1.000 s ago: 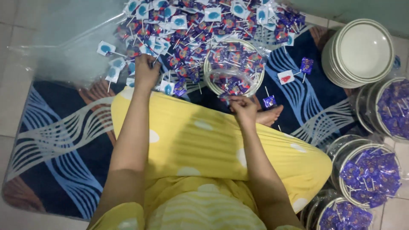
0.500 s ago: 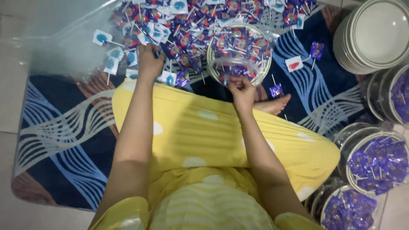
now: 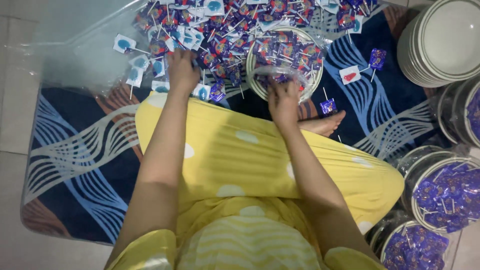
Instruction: Packaging small packets onto plates and placing the plates into plastic bags.
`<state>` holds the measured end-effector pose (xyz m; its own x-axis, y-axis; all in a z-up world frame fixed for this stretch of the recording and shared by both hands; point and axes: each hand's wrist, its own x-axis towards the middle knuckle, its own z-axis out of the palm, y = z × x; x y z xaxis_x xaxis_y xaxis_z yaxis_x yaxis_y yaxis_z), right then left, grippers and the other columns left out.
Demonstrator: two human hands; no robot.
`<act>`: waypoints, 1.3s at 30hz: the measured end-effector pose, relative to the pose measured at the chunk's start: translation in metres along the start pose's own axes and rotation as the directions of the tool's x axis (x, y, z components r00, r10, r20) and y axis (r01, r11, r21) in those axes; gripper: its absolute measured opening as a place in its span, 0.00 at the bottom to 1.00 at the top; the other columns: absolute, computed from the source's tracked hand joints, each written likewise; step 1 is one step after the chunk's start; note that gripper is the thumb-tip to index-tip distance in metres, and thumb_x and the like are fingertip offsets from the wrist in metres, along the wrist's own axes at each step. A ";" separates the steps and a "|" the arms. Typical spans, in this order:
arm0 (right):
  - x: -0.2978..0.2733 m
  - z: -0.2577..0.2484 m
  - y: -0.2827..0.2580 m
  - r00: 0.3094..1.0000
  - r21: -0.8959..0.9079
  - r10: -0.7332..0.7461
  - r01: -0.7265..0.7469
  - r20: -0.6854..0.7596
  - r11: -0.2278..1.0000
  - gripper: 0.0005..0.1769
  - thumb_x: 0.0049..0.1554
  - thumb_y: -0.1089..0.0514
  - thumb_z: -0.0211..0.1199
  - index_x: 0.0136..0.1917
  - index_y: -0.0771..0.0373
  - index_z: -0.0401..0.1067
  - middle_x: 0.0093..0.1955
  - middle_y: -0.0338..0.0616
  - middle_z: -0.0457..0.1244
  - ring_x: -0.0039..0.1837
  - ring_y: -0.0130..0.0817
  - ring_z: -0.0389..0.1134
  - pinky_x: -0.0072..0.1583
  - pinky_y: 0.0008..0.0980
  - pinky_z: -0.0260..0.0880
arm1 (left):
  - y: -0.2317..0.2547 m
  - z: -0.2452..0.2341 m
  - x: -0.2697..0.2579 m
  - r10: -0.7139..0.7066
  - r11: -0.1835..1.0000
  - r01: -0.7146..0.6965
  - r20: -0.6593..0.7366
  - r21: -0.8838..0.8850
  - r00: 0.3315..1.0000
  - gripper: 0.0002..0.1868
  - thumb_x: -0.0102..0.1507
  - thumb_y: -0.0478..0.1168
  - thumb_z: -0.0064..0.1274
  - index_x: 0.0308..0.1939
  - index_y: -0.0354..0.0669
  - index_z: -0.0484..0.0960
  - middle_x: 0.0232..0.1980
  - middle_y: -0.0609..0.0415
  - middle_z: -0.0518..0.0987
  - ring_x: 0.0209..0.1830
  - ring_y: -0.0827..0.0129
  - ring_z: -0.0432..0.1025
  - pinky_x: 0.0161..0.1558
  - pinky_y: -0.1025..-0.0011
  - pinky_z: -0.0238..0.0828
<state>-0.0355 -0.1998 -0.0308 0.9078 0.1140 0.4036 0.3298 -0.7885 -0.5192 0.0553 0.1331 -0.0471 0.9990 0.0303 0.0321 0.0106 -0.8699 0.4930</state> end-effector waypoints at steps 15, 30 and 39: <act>-0.040 -0.102 0.089 0.914 0.041 0.372 -0.371 -0.164 0.928 0.12 0.60 0.61 0.61 0.54 0.53 0.81 0.44 0.43 0.61 0.48 0.37 0.65 0.54 0.37 0.66 | 0.019 0.012 0.020 -0.162 0.986 0.167 0.248 0.000 0.955 0.21 0.62 0.42 0.61 0.58 0.48 0.78 0.56 0.39 0.74 0.60 0.42 0.62 0.55 0.52 0.64; -0.042 -0.089 0.104 0.866 0.114 0.462 -0.447 -0.193 0.887 0.09 0.57 0.60 0.66 0.49 0.46 0.81 0.43 0.41 0.62 0.50 0.46 0.70 0.56 0.40 0.71 | 0.083 0.009 -0.035 -0.096 0.717 0.405 0.495 -0.568 0.864 0.14 0.55 0.41 0.63 0.42 0.39 0.84 0.38 0.44 0.83 0.35 0.62 0.80 0.39 0.70 0.78; -0.040 -0.085 0.097 0.865 0.104 0.474 -0.463 -0.165 0.880 0.08 0.57 0.61 0.66 0.48 0.50 0.81 0.44 0.44 0.63 0.51 0.50 0.70 0.56 0.44 0.70 | 0.144 0.072 -0.036 -0.101 0.960 0.157 0.240 -0.230 0.965 0.16 0.58 0.49 0.59 0.38 0.38 0.85 0.38 0.38 0.84 0.48 0.42 0.79 0.50 0.49 0.77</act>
<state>-0.0619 -0.3325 -0.0332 0.8987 -0.3751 0.2273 -0.1029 -0.6842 -0.7220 0.0239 -0.0286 -0.0400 0.9737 -0.0016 -0.2276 0.1574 -0.7177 0.6783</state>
